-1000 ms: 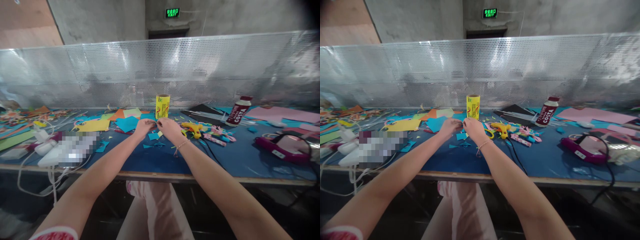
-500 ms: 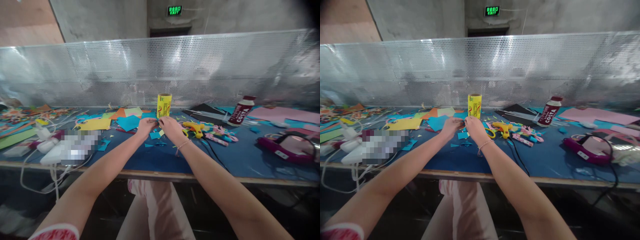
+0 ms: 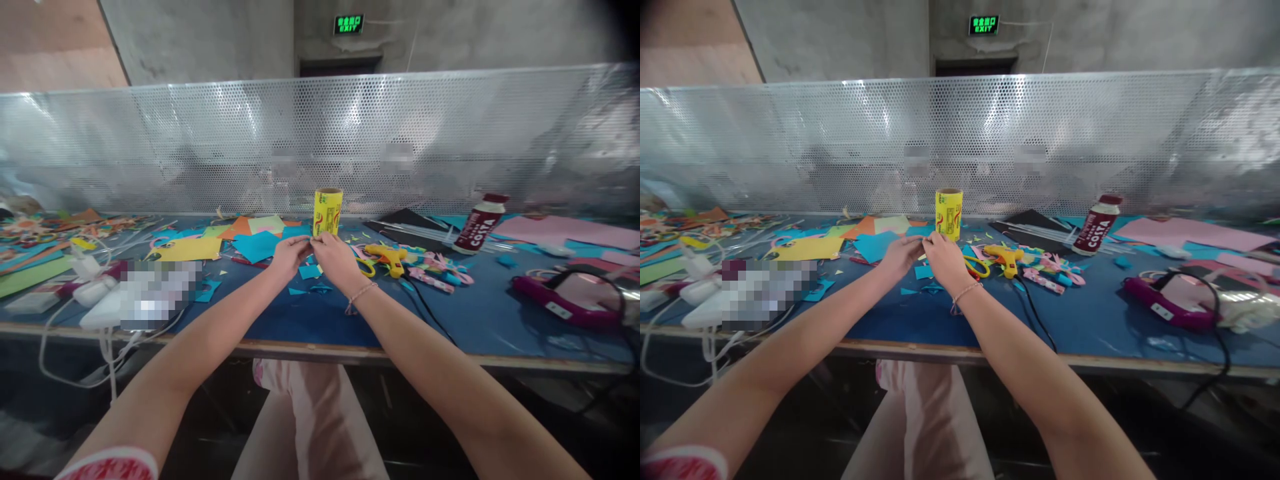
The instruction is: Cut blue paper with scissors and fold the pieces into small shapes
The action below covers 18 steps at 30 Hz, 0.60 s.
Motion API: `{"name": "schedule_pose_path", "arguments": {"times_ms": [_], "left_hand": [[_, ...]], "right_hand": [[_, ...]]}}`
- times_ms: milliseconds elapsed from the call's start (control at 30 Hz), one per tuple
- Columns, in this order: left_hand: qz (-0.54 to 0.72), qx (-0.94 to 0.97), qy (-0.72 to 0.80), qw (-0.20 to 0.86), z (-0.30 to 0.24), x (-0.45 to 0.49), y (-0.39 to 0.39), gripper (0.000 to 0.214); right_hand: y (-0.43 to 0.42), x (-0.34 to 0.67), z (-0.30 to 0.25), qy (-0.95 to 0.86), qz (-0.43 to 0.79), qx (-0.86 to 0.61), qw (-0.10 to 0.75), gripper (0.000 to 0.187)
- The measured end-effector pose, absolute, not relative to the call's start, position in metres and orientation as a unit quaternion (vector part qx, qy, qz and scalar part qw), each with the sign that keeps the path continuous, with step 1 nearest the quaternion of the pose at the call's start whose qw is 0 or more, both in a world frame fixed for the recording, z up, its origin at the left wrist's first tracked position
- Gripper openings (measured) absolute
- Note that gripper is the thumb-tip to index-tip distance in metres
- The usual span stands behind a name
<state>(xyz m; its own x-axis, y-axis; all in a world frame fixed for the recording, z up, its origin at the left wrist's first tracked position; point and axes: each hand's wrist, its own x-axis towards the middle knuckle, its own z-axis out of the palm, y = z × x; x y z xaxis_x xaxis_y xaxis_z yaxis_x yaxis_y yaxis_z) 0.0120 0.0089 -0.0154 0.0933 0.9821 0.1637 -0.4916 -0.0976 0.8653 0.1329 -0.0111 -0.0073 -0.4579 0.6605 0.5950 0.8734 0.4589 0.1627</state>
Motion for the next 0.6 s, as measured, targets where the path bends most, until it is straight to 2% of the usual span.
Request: {"name": "schedule_pose_path", "arguments": {"times_ms": [100, 267, 400, 600], "left_hand": [[0.610, 0.428, 0.288, 0.602, -0.013, 0.011, 0.009, 0.009], [0.633, 0.407, 0.263, 0.604, -0.009, 0.010, 0.009, 0.015], [0.639, 0.409, 0.275, 0.590, -0.008, 0.010, 0.010, 0.019], [0.640, 0.410, 0.283, 0.585, -0.008, 0.012, 0.008, 0.017]], "right_hand": [[-0.006, 0.132, -0.010, -0.820, -0.168, -0.439, 0.328, 0.030], [0.003, 0.133, -0.009, -0.740, 0.055, -0.425, 0.519, 0.027], [0.008, 0.135, -0.008, -0.691, 0.165, -0.428, 0.559, 0.018], [0.015, 0.137, -0.013, -0.647, 0.250, -0.402, 0.598, 0.013]]}}
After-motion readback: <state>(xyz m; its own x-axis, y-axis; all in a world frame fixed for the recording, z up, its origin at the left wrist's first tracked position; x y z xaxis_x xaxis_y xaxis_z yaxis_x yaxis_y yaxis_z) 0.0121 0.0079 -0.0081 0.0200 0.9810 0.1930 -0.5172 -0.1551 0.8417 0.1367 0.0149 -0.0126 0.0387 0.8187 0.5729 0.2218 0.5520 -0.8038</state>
